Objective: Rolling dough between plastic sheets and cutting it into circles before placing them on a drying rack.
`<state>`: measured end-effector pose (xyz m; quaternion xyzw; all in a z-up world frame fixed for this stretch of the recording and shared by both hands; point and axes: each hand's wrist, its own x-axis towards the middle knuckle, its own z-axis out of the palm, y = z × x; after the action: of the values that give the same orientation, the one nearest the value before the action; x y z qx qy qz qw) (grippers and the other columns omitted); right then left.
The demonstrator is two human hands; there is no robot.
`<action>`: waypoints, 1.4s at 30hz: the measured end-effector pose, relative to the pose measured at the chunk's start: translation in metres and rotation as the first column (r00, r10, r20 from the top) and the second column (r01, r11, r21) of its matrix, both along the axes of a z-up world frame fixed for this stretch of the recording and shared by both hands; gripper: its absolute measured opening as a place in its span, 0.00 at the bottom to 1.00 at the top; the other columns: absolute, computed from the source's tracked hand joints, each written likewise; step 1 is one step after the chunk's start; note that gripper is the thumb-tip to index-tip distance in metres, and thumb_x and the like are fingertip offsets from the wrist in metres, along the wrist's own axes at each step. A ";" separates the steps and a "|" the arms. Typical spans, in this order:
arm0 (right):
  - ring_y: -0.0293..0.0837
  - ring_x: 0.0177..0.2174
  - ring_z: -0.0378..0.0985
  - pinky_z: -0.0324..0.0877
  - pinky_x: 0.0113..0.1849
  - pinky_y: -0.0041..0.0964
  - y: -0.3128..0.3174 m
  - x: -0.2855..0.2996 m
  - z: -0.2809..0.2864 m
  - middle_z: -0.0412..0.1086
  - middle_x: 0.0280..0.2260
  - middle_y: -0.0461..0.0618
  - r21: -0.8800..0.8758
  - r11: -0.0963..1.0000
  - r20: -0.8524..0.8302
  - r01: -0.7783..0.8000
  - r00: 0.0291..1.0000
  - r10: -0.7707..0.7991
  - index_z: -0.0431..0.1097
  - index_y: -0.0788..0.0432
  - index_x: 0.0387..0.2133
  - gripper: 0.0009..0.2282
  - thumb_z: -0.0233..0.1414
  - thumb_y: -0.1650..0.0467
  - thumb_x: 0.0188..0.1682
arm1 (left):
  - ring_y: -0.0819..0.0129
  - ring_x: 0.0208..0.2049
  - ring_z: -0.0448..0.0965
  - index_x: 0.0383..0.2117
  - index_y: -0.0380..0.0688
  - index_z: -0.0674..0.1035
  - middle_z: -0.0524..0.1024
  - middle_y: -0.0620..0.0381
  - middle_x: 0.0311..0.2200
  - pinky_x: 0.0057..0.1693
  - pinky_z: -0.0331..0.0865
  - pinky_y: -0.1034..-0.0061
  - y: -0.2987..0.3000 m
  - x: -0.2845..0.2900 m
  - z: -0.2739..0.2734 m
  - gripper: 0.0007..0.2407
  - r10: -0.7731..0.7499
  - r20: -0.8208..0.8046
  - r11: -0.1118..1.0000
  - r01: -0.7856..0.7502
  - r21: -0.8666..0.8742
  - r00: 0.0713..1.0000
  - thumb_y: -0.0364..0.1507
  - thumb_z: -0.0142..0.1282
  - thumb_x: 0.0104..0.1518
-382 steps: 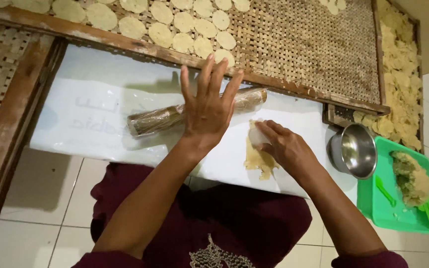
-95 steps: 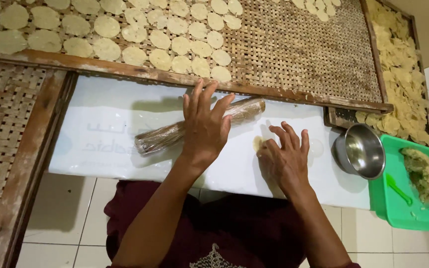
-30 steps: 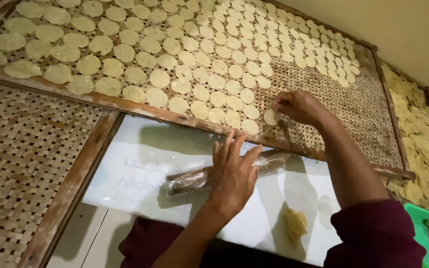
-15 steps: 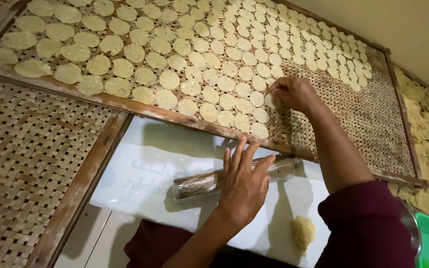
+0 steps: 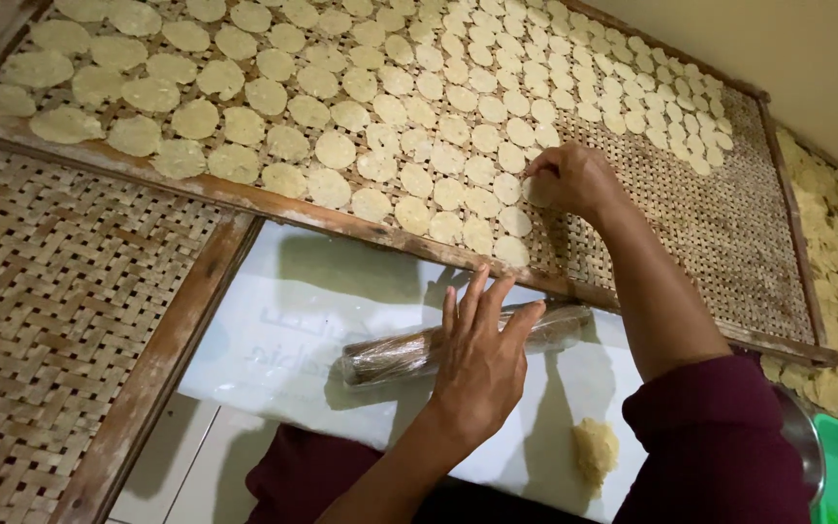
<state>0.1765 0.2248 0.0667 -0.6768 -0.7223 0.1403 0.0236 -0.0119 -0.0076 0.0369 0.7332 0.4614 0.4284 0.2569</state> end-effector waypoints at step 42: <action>0.54 0.42 0.78 0.71 0.45 0.55 -0.299 0.104 -0.008 0.70 0.38 0.46 0.108 0.935 0.203 -0.337 0.929 0.311 0.64 0.40 0.53 0.29 0.62 0.62 0.33 | 0.48 0.40 0.78 0.57 0.56 0.73 0.75 0.51 0.36 0.44 0.71 0.54 -0.031 0.036 -0.015 0.27 -0.303 -0.559 0.922 0.385 0.032 0.772 0.35 0.68 0.47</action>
<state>0.2808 -0.0741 0.0591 -0.5547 -0.8313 0.0283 -0.0185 0.0237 -0.0389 0.0221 0.9128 0.3404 0.1803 0.1356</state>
